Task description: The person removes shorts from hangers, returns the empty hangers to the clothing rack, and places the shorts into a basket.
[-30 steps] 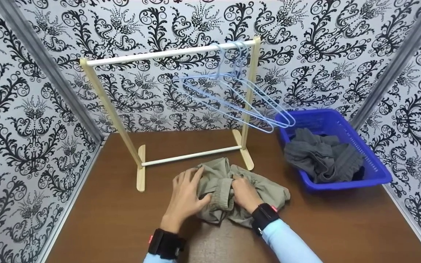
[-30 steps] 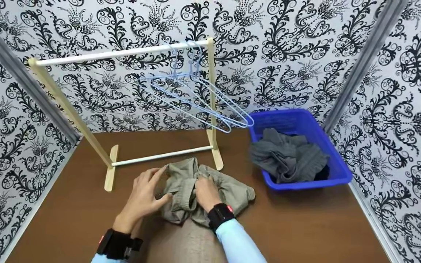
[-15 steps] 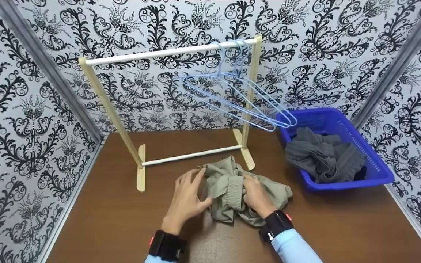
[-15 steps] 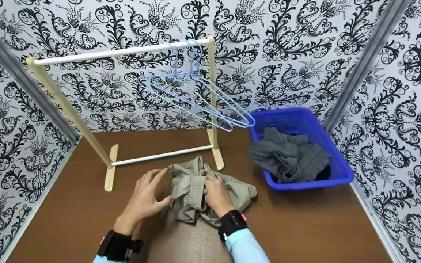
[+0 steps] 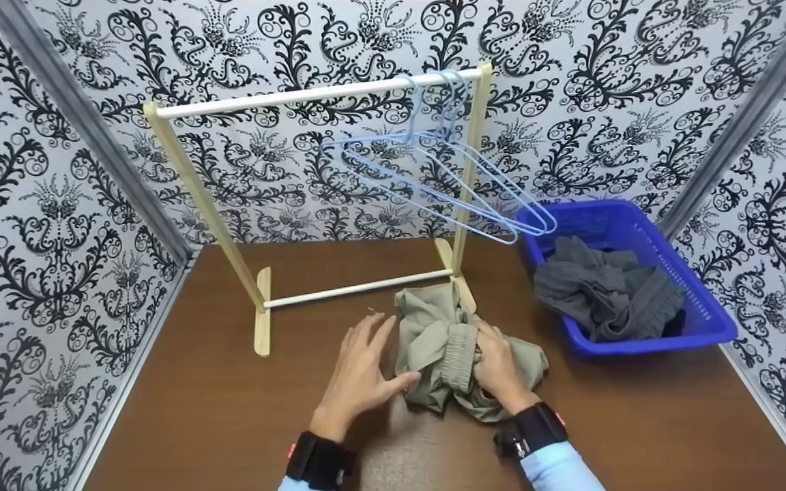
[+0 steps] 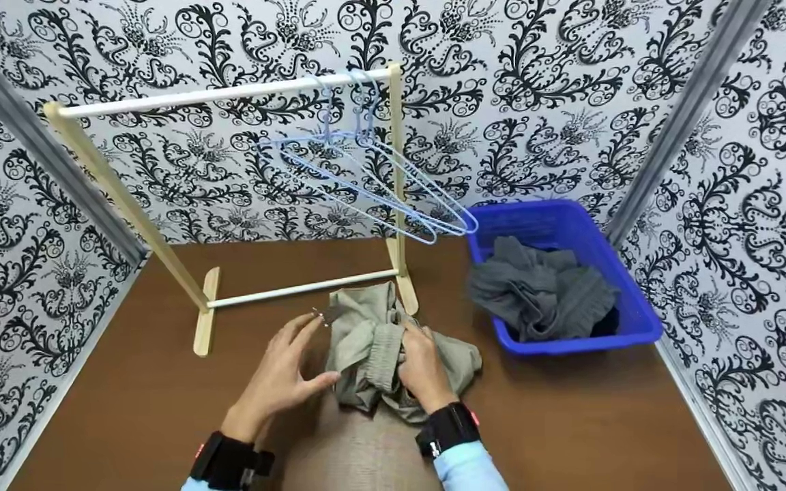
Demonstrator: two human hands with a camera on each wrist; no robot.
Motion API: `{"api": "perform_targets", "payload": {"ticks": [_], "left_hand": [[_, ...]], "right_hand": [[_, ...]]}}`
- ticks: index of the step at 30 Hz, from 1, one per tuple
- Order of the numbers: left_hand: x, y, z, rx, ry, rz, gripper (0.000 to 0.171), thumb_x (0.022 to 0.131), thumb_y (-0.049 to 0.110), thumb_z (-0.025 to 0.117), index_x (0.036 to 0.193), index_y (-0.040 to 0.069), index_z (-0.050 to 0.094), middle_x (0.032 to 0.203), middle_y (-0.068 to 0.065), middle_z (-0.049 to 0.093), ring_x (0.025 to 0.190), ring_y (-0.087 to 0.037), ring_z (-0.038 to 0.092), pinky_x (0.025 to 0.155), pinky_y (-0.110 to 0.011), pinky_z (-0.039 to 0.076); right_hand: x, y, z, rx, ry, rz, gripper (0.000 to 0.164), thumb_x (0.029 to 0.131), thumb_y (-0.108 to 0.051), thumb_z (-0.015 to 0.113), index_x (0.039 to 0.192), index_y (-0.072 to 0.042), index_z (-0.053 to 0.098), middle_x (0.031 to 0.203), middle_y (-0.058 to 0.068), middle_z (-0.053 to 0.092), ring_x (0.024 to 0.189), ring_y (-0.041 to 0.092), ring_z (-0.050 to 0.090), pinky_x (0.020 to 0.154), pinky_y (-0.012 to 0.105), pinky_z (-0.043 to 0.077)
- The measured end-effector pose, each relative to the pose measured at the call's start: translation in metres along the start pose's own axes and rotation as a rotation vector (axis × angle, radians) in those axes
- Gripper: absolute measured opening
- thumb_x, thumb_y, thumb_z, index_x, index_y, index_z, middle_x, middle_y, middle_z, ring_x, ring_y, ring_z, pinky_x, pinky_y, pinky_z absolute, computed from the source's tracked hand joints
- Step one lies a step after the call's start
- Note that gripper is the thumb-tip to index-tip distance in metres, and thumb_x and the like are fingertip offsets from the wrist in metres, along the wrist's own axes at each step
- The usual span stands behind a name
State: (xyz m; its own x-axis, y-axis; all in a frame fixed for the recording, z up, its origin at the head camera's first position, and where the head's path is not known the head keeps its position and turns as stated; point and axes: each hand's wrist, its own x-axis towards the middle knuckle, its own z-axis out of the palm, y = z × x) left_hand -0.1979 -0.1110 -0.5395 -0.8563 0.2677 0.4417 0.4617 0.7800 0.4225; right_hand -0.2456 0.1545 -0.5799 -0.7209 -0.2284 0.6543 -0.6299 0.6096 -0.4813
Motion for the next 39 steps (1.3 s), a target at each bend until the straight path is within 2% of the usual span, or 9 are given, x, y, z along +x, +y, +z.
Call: {"api": "perform_targets", "payload": {"ticks": [5, 7, 13, 17, 20, 23, 28, 34, 39], "left_hand": [[0.002, 0.005, 0.001, -0.013, 0.003, 0.005, 0.099, 0.08, 0.065, 0.079, 0.155, 0.009, 0.046, 0.155, -0.019, 0.045, 0.145, -0.04, 0.04, 0.119, -0.063, 0.027], [0.002, 0.007, 0.002, -0.02, 0.009, 0.013, 0.1, 0.079, 0.065, 0.079, 0.155, 0.008, 0.046, 0.156, -0.019, 0.044, 0.146, -0.04, 0.039, 0.12, -0.063, 0.026], [0.003, 0.011, 0.006, -0.039, 0.02, 0.033, 0.096, 0.085, 0.067, 0.072, 0.156, 0.008, 0.045, 0.158, -0.02, 0.042, 0.149, -0.04, 0.036, 0.121, -0.063, 0.023], [0.005, 0.013, 0.008, -0.045, 0.026, 0.033, 0.088, 0.091, 0.064, 0.066, 0.156, 0.01, 0.044, 0.159, -0.019, 0.041, 0.149, -0.04, 0.036, 0.121, -0.063, 0.022], [0.006, 0.014, 0.009, -0.046, 0.027, 0.03, 0.084, 0.093, 0.063, 0.064, 0.157, 0.011, 0.044, 0.159, -0.018, 0.041, 0.149, -0.039, 0.036, 0.121, -0.063, 0.022], [0.008, 0.016, 0.01, -0.044, 0.025, 0.037, 0.083, 0.094, 0.062, 0.063, 0.157, 0.011, 0.044, 0.16, -0.018, 0.041, 0.149, -0.038, 0.036, 0.122, -0.062, 0.023], [0.012, 0.019, 0.01, -0.028, 0.019, 0.06, 0.082, 0.095, 0.061, 0.062, 0.155, 0.008, 0.046, 0.16, -0.017, 0.041, 0.15, -0.035, 0.036, 0.124, -0.057, 0.022], [0.017, 0.024, 0.01, -0.008, 0.018, 0.089, 0.082, 0.095, 0.06, 0.061, 0.155, 0.006, 0.046, 0.161, -0.017, 0.04, 0.151, -0.033, 0.035, 0.125, -0.054, 0.021], [0.02, 0.028, 0.009, -0.013, -0.01, 0.073, 0.082, 0.095, 0.06, 0.061, 0.156, 0.007, 0.045, 0.162, -0.016, 0.039, 0.152, -0.034, 0.032, 0.125, -0.055, 0.018]], "right_hand": [[-0.004, 0.002, -0.006, -0.005, 0.048, -0.021, 0.047, 0.067, 0.023, 0.063, 0.107, 0.002, 0.074, 0.111, 0.018, 0.072, 0.103, 0.041, 0.07, 0.088, 0.067, 0.052], [-0.004, 0.002, -0.009, 0.008, 0.068, -0.031, 0.043, 0.068, 0.021, 0.067, 0.106, 0.001, 0.074, 0.109, 0.015, 0.073, 0.1, 0.038, 0.07, 0.086, 0.063, 0.054], [-0.004, 0.002, -0.017, 0.022, 0.124, -0.075, 0.034, 0.072, 0.01, 0.078, 0.104, -0.002, 0.076, 0.108, 0.011, 0.073, 0.101, 0.035, 0.07, 0.093, 0.035, 0.053], [-0.004, 0.002, -0.024, 0.039, 0.148, -0.098, 0.036, 0.071, 0.01, 0.076, 0.106, 0.0, 0.075, 0.109, 0.013, 0.073, 0.101, 0.036, 0.069, 0.1, 0.018, 0.046], [-0.003, 0.002, -0.03, 0.057, 0.167, -0.109, 0.038, 0.071, 0.012, 0.073, 0.107, 0.001, 0.074, 0.109, 0.014, 0.073, 0.1, 0.037, 0.069, 0.102, 0.012, 0.043], [-0.002, 0.002, -0.037, 0.079, 0.179, -0.1, 0.04, 0.072, 0.012, 0.074, 0.11, 0.001, 0.074, 0.111, 0.016, 0.073, 0.104, 0.04, 0.069, 0.105, 0.012, 0.041], [-0.003, 0.003, -0.048, 0.1, 0.197, -0.017, 0.041, 0.075, 0.01, 0.077, 0.115, 0.002, 0.074, 0.119, 0.019, 0.073, 0.111, 0.037, 0.069, 0.104, 0.01, 0.041], [-0.002, 0.003, -0.058, 0.147, 0.26, 0.0, 0.034, 0.078, 0.013, 0.074, 0.111, 0.004, 0.074, 0.113, 0.018, 0.073, 0.109, 0.015, 0.068, 0.1, 0.011, 0.045], [-0.003, 0.006, -0.064, 0.188, 0.31, 0.022, 0.031, 0.077, 0.018, 0.071, 0.106, 0.008, 0.073, 0.108, 0.024, 0.071, 0.114, -0.001, 0.061, 0.101, 0.013, 0.045]]}}
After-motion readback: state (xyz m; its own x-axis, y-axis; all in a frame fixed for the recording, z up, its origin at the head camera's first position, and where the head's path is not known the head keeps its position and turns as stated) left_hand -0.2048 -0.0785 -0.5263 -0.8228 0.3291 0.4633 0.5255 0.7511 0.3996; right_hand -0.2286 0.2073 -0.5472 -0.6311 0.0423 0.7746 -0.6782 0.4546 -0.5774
